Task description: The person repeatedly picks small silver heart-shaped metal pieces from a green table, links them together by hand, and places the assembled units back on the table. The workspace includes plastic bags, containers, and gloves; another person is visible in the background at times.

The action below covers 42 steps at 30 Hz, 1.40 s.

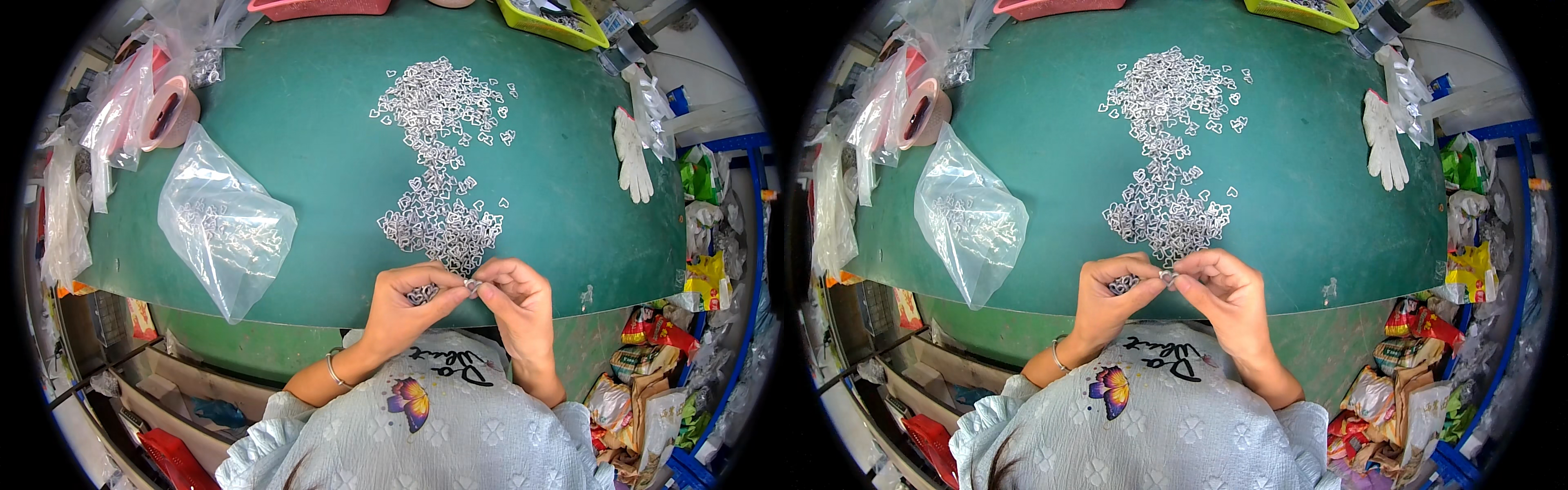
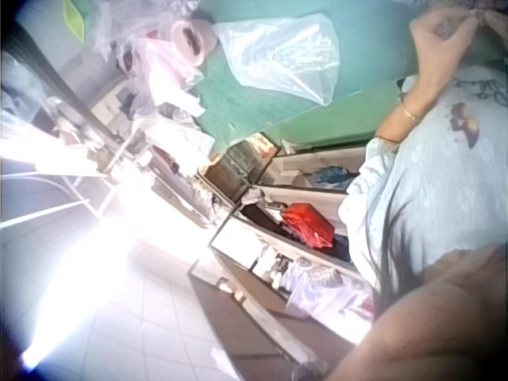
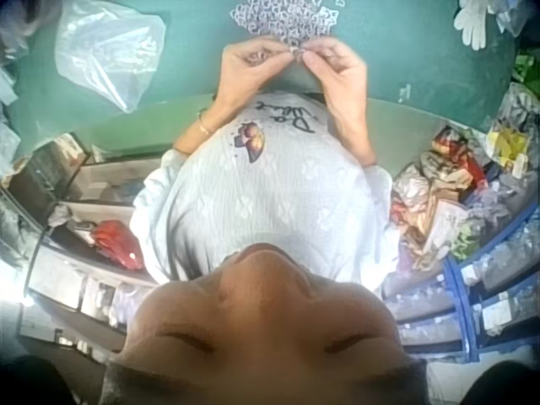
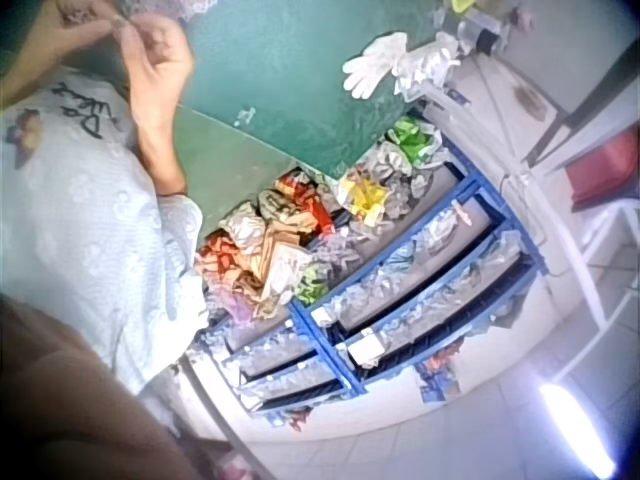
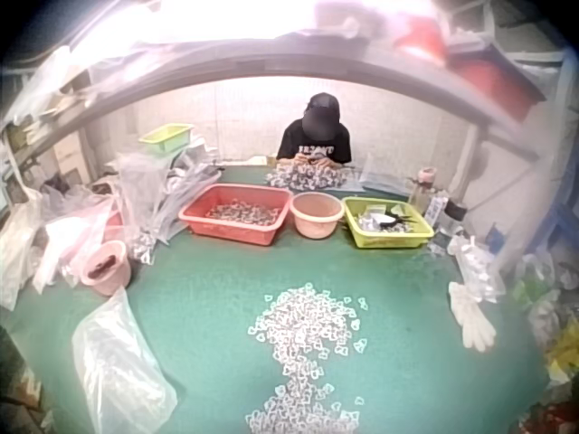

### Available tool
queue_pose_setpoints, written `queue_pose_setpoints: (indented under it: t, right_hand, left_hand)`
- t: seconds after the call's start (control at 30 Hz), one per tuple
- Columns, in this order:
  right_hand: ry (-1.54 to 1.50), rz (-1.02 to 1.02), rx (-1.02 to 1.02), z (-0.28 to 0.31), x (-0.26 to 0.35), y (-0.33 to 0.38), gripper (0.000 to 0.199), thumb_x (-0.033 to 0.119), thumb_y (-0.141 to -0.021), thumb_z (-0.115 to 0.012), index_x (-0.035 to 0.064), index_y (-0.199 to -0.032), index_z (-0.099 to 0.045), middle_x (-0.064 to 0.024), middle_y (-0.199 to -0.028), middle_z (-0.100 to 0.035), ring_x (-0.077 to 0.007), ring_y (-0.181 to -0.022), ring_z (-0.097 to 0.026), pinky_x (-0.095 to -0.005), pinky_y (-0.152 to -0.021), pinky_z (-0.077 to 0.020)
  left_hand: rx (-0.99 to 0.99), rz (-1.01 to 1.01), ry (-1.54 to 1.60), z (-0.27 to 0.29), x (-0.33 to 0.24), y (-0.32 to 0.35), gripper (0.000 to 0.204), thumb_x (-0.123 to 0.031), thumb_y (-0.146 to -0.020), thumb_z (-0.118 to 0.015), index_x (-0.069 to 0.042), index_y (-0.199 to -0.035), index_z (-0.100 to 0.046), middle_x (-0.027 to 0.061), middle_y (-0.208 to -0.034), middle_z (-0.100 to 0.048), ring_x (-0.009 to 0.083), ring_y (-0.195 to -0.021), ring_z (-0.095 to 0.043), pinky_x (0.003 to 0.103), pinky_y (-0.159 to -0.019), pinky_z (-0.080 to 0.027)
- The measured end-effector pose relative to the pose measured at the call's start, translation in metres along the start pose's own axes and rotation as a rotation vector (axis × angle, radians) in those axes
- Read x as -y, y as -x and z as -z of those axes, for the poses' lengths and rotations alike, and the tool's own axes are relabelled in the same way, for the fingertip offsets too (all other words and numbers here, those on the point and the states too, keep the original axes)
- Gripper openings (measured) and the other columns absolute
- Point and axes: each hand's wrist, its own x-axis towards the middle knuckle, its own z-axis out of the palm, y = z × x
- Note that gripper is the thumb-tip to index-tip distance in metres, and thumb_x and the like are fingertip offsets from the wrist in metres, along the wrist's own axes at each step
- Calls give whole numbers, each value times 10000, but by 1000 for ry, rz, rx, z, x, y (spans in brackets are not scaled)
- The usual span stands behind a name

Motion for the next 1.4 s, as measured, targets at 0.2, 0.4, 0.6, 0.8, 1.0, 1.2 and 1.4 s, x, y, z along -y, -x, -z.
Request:
queue_pose_setpoints:
  t: [0.2, 0.4, 0.6, 0.8, 1.0, 1.2, 1.4]
  right_hand:
    - [-108, -29, 42, 0, -3, 0, 85, -7, -846, -562, -33, -926, -571, -86, -873, -623, -129, -817, -583, -253, -757, -453]
    - [-54, 10, 35, -3, -3, 2, 76, -4, -852, -556, -25, -922, -573, -80, -860, -618, -126, -827, -572, -257, -764, -445]
    - [351, 304, -116, -9, -5, 2, 109, -57, -755, -629, -15, -850, -596, -85, -825, -596, -169, -814, -543, -278, -711, -428]
    - [889, 685, -58, -3, -11, -5, 204, -59, -627, -701, 2, -805, -621, -89, -801, -582, -221, -738, -518, -304, -646, -412]
    - [875, 437, -312, 33, -26, -37, 210, -22, -724, -638, 27, -927, -620, -64, -820, -587, -185, -765, -517, -278, -679, -399]
    - [1279, 537, -280, 43, -44, -52, 171, 0, -713, -653, 17, -879, -618, -89, -838, -587, -255, -818, -520, -325, -725, -411]
    - [-99, -78, -130, 31, -27, -27, 143, -20, -792, -613, 7, -932, -599, -60, -898, -614, -120, -817, -539, -250, -736, -427]
  left_hand:
    - [3, 22, 26, 0, -2, 1, 53, 5, -767, -639, 22, -811, -664, 42, -725, -621, 77, -673, -524, 226, -624, -411]
    - [44, 307, 333, 4, -3, 2, 69, -39, -811, -622, 10, -836, -664, -12, -705, -588, 27, -572, -444, 176, -496, -346]
    - [2, 303, 332, 1, 0, 5, 119, -100, -824, -631, 0, -881, -661, -30, -684, -556, 15, -549, -406, 171, -457, -291]
    - [30, 330, 247, 1, 5, 3, 161, -134, -846, -604, 9, -910, -644, -26, -659, -531, 21, -553, -397, 175, -454, -281]
    - [131, 319, 698, 15, 14, 1, 223, -164, -899, -494, 24, -845, -600, 31, -642, -516, 62, -476, -370, 195, -413, -233]
    - [137, 252, 650, 17, 16, 0, 234, -164, -905, -499, 31, -833, -606, 56, -658, -542, 70, -465, -386, 205, -385, -236]
    - [-31, 312, 438, 9, 19, 0, 144, -99, -833, -597, 16, -913, -632, 20, -648, -524, 56, -476, -388, 191, -397, -263]
